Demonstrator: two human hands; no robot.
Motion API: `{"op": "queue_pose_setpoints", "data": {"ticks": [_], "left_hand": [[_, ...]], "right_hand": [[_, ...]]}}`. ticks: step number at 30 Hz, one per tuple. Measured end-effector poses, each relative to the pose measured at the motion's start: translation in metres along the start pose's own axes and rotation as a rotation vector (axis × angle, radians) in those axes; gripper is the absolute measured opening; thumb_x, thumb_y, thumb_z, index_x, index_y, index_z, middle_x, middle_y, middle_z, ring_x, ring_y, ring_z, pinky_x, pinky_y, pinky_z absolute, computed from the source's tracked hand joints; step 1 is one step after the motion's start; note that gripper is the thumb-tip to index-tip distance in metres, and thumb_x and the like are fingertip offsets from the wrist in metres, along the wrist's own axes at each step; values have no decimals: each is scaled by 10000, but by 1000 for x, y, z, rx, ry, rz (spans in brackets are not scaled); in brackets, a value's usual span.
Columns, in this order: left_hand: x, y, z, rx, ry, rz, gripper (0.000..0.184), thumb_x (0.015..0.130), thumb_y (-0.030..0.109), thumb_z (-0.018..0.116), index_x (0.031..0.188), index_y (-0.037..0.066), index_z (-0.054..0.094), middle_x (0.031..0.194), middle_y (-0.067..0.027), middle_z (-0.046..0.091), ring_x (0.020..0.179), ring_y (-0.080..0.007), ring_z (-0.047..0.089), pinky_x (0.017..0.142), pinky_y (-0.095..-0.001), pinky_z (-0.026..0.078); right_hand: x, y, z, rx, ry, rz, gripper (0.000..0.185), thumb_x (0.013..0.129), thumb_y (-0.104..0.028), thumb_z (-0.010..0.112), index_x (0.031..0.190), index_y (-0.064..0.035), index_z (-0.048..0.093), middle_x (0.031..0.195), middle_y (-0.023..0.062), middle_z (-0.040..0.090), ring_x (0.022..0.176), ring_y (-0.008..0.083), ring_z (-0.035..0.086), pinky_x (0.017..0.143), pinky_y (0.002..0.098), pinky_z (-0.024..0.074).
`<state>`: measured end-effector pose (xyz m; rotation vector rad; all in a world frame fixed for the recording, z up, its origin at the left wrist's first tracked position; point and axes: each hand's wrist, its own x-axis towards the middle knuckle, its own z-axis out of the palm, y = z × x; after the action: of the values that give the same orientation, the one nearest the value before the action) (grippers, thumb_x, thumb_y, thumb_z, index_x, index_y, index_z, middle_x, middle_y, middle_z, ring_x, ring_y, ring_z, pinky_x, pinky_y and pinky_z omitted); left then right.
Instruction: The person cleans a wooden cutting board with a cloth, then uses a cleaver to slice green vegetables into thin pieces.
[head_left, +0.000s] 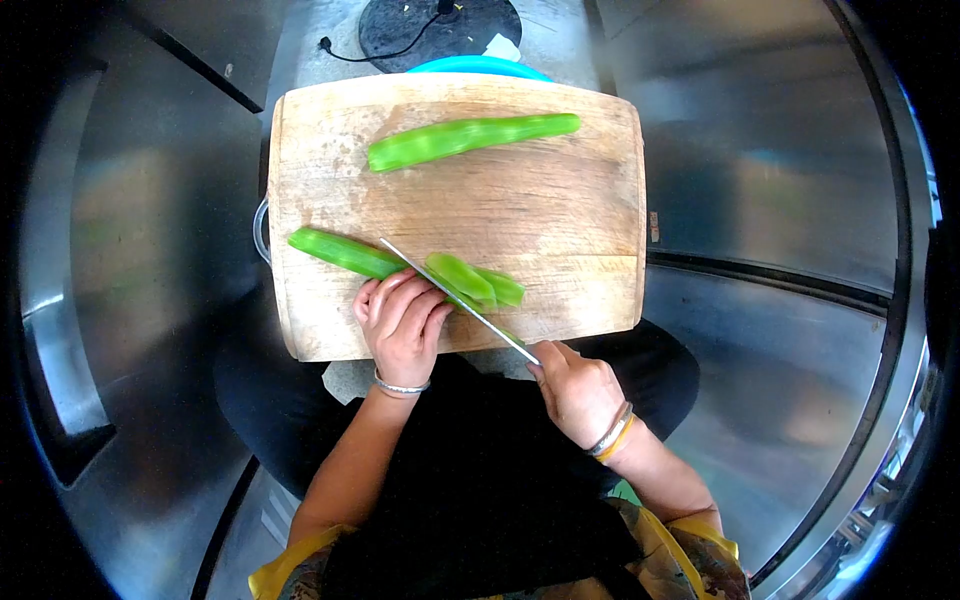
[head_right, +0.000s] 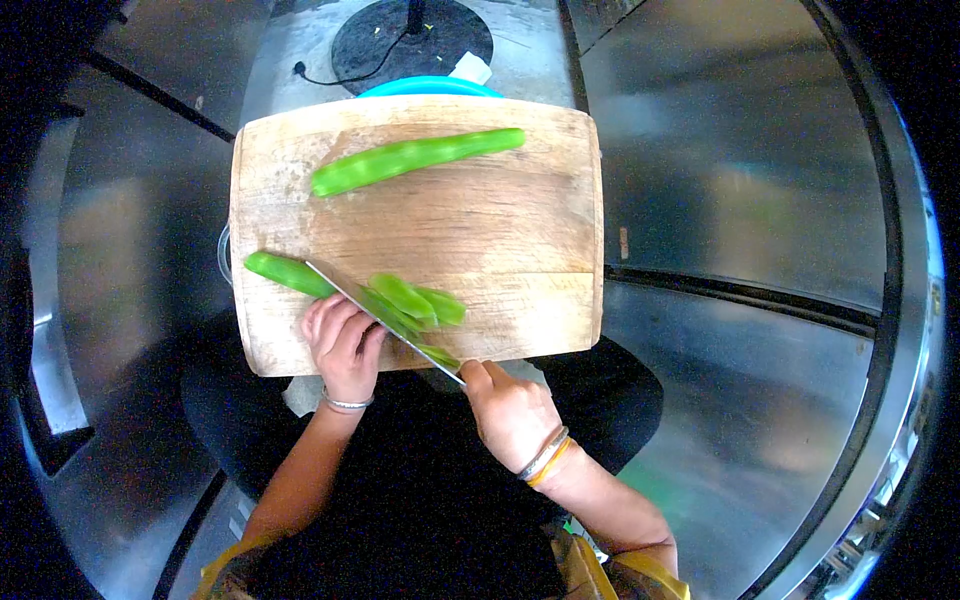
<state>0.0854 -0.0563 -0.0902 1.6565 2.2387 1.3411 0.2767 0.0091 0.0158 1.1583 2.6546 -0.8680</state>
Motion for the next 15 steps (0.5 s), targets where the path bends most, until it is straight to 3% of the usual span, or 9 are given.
{"op": "queue_pose_setpoints", "data": {"ticks": [15], "left_hand": [[0, -5, -4, -15, -19, 14, 168, 681, 126, 742, 838, 107, 688, 939, -12, 640, 1014, -216, 578, 908, -392, 371]], "right_hand": [[34, 8, 21, 10, 2, -14, 154, 888, -102, 562, 1015, -27, 518, 807, 198, 605, 666, 394, 611, 562, 447, 503]]}}
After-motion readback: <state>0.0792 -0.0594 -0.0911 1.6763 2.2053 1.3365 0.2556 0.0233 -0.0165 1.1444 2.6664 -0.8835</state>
